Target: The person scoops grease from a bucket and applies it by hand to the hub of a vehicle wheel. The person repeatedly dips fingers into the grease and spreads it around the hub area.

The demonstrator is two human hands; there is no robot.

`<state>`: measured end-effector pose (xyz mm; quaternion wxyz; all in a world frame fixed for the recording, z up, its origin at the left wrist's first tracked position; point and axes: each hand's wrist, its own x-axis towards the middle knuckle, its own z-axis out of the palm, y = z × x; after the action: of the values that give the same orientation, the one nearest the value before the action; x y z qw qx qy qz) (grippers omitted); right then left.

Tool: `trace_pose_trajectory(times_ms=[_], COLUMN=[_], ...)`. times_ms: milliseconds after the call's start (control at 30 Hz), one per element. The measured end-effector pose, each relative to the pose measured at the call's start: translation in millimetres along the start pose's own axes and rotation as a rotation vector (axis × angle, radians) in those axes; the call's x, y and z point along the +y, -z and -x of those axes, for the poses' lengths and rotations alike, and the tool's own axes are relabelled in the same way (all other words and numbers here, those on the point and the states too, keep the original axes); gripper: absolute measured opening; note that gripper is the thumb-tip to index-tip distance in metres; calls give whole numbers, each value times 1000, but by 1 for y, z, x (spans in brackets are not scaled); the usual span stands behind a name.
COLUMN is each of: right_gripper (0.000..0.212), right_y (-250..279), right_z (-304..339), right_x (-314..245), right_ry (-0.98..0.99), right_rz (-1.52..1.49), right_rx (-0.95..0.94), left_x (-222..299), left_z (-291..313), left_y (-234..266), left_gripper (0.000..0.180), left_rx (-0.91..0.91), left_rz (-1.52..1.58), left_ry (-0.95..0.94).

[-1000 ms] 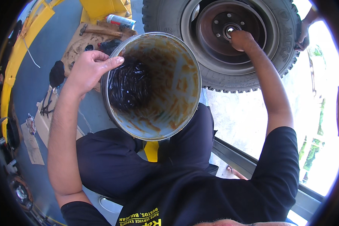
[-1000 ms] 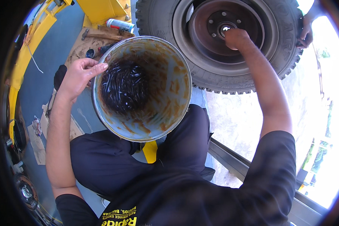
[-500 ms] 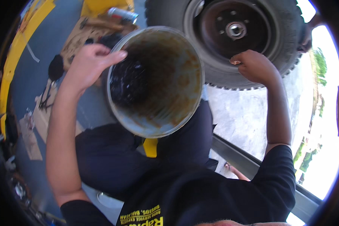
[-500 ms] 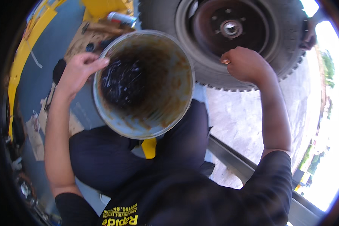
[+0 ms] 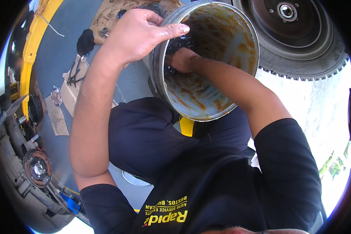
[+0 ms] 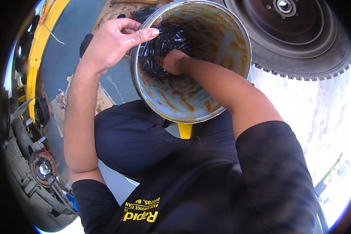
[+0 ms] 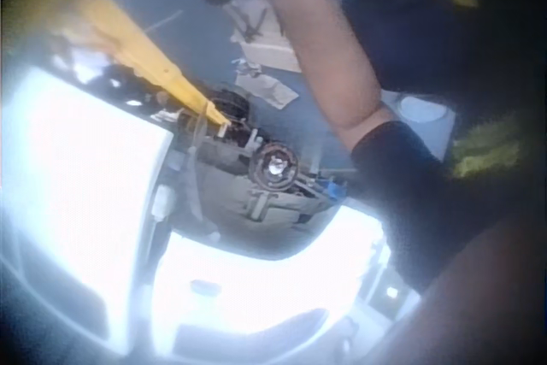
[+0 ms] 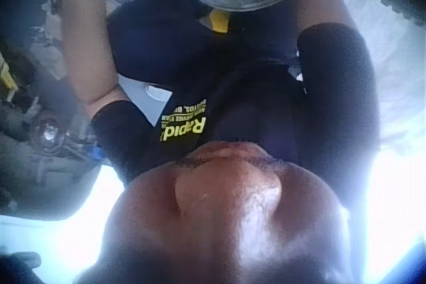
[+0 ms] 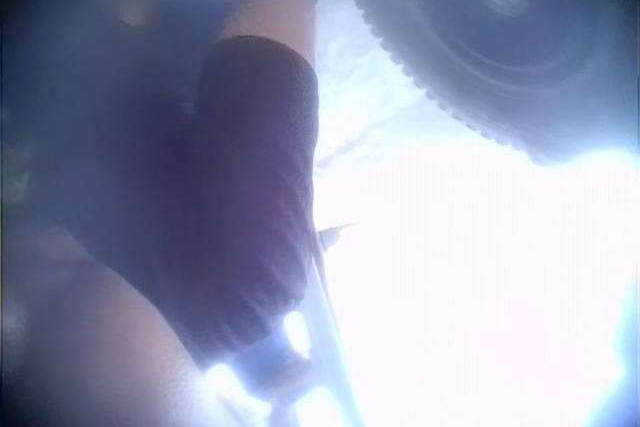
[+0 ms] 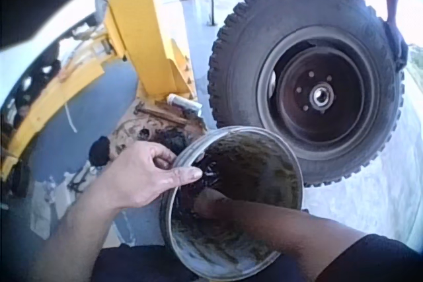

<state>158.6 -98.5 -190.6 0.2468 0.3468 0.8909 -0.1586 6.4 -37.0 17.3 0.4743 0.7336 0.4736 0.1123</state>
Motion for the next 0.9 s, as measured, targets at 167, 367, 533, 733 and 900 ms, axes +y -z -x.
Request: trace_pose_trajectory(times_ms=[167,367,533,733,900], right_gripper=[71,76,63,31,39], right_y=[-17,-54,-37,-45,-25], right_z=[-22,-39,-46,-51,-22], right_x=[-4,-3,-14,-30,52], right_ry=[92,-96,-167,-156,-318], right_rz=[72,-120,-293,-364,-1267], right_rx=[-56,-77,-116,-341,-467], left_x=[9,10,5,5,5], left_z=[-3,-9,-11,-11,-12], left_y=[7,4,0,0,7], left_gripper=[71,77,82,54,59], left_rx=[-110,-113,-85,-96,-101], left_rz=[-22,-26,9,65,-5], left_ry=[47,14,-11,-3,3])
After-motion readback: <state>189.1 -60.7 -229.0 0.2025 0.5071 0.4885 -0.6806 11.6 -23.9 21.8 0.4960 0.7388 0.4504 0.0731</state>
